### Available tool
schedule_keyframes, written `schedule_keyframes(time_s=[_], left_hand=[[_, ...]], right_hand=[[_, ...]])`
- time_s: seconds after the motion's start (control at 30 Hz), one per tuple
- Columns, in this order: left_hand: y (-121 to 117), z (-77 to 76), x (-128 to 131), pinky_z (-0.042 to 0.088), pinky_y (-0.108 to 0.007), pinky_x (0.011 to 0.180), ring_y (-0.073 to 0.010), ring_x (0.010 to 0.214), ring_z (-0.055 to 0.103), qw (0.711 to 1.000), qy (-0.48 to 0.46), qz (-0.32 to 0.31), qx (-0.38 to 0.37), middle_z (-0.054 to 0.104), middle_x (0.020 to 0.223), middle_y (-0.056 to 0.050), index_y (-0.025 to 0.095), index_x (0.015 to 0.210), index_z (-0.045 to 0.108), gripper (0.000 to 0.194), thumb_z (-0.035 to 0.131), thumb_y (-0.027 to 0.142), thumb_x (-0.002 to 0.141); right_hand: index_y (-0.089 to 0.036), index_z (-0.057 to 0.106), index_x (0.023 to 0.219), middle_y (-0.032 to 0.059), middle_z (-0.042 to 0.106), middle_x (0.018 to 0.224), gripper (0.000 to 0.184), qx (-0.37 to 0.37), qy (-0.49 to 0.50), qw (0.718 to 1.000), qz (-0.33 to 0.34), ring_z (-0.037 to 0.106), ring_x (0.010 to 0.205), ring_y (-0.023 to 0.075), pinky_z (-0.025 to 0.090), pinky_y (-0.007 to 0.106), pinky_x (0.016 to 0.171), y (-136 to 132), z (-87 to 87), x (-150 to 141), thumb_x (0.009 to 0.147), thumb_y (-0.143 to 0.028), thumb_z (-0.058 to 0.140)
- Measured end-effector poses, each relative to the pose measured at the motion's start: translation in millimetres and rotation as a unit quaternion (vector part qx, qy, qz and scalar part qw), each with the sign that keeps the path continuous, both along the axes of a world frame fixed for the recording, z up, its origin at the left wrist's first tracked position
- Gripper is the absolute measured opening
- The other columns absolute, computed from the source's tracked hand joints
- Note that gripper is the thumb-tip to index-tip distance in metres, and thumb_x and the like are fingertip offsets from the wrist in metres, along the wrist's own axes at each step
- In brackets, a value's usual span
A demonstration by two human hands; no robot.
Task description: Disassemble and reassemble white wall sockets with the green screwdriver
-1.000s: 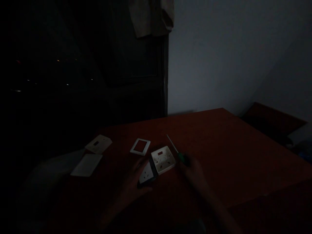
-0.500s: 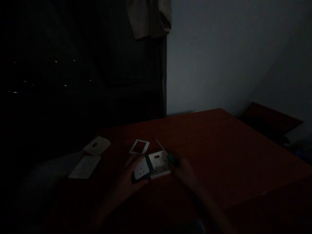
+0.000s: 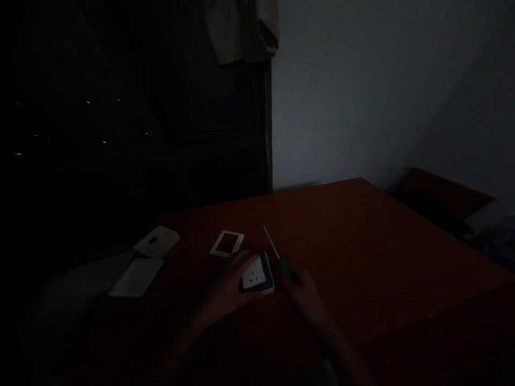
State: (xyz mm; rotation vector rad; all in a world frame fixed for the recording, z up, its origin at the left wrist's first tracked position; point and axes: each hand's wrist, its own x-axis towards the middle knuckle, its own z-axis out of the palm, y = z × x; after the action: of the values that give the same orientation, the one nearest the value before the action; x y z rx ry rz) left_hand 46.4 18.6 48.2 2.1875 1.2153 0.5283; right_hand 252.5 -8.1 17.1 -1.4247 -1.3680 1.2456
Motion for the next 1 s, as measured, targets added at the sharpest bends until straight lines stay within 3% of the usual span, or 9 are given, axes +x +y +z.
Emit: schedule_keyframes(time_s=[0.23, 1.0], left_hand=[[0.2, -6.9, -3.2, 0.033, -0.045, 0.110, -0.0290, 0.131, 0.038, 1.000, -0.021, -0.007, -0.019, 0.040, 0.143, -0.006, 0.028, 0.135, 0.043, 0.075, 0.076, 0.025, 0.068], [-1.6, -6.5, -2.1, 0.033, -0.043, 0.112, -0.0255, 0.133, 0.039, 0.999, -0.037, 0.008, -0.012, 0.042, 0.144, -0.004, 0.029, 0.132, 0.047, 0.066, 0.071, 0.017, 0.072]], right_hand=[[-0.017, 0.065, 0.092, 0.0034, 0.068, 0.088, 0.038, 0.007, 0.016, 1.000, 0.005, 0.062, 0.089, 0.0237, 0.048, 0.027, 0.075, -0.1, 2.1, -2.4, 0.081, -0.051, 0.053], [-0.018, 0.065, 0.087, 0.0020, 0.067, 0.084, 0.030, 0.040, -0.018, 0.999, 0.025, 0.061, 0.082, 0.0215, 0.048, 0.027, 0.071, 0.5, 1.5, -3.8, 0.085, -0.044, 0.051]])
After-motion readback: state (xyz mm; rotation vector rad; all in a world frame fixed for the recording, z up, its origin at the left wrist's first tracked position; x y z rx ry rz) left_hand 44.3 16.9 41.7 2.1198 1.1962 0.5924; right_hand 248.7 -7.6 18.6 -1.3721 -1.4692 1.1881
